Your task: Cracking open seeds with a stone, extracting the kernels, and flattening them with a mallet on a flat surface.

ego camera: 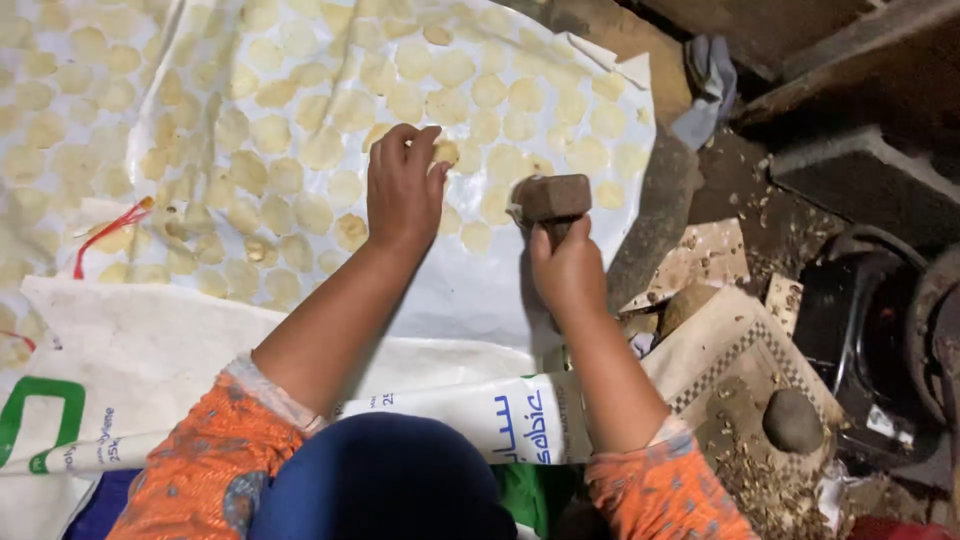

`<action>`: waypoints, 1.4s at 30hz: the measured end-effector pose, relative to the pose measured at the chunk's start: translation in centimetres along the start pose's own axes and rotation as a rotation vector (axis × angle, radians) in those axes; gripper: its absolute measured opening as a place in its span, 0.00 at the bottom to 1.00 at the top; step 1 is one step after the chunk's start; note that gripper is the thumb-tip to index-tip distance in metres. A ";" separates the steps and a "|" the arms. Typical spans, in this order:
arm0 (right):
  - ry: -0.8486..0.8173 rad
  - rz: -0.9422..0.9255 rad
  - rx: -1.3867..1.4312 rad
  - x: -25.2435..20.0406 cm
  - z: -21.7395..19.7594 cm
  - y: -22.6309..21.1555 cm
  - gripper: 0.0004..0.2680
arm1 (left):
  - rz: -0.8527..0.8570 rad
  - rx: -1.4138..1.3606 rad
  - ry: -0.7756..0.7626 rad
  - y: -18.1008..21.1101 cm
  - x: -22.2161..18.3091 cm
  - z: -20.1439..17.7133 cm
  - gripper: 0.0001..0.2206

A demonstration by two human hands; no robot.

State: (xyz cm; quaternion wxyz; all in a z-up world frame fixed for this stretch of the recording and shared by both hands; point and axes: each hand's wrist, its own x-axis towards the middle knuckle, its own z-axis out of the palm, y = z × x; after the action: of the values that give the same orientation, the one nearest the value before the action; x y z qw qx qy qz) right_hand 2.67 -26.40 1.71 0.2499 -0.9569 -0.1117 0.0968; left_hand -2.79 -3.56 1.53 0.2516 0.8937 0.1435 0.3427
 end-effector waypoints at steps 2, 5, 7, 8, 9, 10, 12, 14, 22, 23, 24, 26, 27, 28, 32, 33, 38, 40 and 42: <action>-0.114 0.053 0.058 0.5 -4.6 -2.9 0.21 | -0.015 -0.053 -0.031 -2.1 -0.7 -0.7 0.17; -0.069 0.001 0.090 1.1 -6.3 -1.8 0.17 | -0.022 -0.122 -0.070 -4.1 -0.5 0.8 0.13; 0.062 -0.115 0.069 0.7 -5.1 -1.1 0.17 | -0.032 -0.114 -0.082 -4.5 -0.1 1.1 0.09; 0.103 -0.094 0.101 0.0 -4.3 -1.3 0.18 | -0.043 -0.118 -0.069 -4.2 -0.2 0.9 0.09; 0.155 -0.077 0.131 -0.2 -3.7 -1.4 0.20 | -0.047 -0.126 -0.049 -3.8 0.3 1.0 0.08; 0.158 -0.079 0.131 -0.1 -2.3 -0.2 0.20 | -0.045 -0.127 -0.046 -3.0 0.2 0.9 0.08; 0.114 -0.099 0.103 -0.3 0.9 1.8 0.22 | -0.068 -0.129 -0.063 -1.8 0.0 0.1 0.07; 0.049 -0.056 0.124 0.5 -2.9 -0.2 0.19 | 0.010 -0.197 -0.127 0.5 -1.0 1.6 0.07; 0.227 -0.125 0.803 -4.6 -15.3 -6.1 0.06 | 0.145 -0.270 -0.360 5.5 -3.3 6.3 0.03; 0.316 -0.208 0.873 -4.9 -14.8 -5.0 0.05 | 0.140 -0.265 -0.382 5.6 -3.3 6.6 0.03; 0.404 -0.295 0.942 -5.2 -14.2 -4.0 0.04 | 0.135 -0.260 -0.404 5.6 -3.4 6.9 0.04; 0.457 -0.400 0.706 -3.8 -7.0 1.3 0.05 | 0.121 -0.235 -0.387 4.9 -3.2 6.6 0.05; 0.496 -0.503 0.468 -3.0 -3.4 3.7 0.07 | 0.103 -0.211 -0.370 4.5 -3.1 6.3 0.07; 0.490 -0.510 0.474 -2.7 -2.3 2.2 0.07 | 0.098 -0.203 -0.364 3.6 -2.7 5.5 0.07; 0.021 0.038 0.013 -0.6 -1.8 0.1 0.22 | 0.005 -0.077 -0.160 0.5 0.2 1.4 0.15; -0.032 -0.005 0.000 -0.7 -2.2 0.3 0.21 | 0.004 -0.031 -0.111 -0.5 0.2 -0.5 0.15; 0.023 -0.038 0.092 -0.4 -7.6 -2.7 0.17 | -0.028 -0.003 -0.111 -5.3 0.2 -1.0 0.17; 0.067 -0.054 0.199 -1.4 -5.7 -3.0 0.17 | -0.046 0.024 -0.138 -6.1 -0.1 -1.4 0.19; 0.160 0.033 0.167 -2.0 -2.5 -1.9 0.17 | -0.054 0.037 -0.251 -5.3 0.7 -1.0 0.25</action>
State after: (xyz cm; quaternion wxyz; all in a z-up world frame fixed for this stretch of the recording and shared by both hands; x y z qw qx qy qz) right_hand 1.08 -26.50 5.07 0.3352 -0.9392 -0.0673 0.0331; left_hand -3.41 1.49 -0.37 0.2603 0.9298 0.1410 0.2187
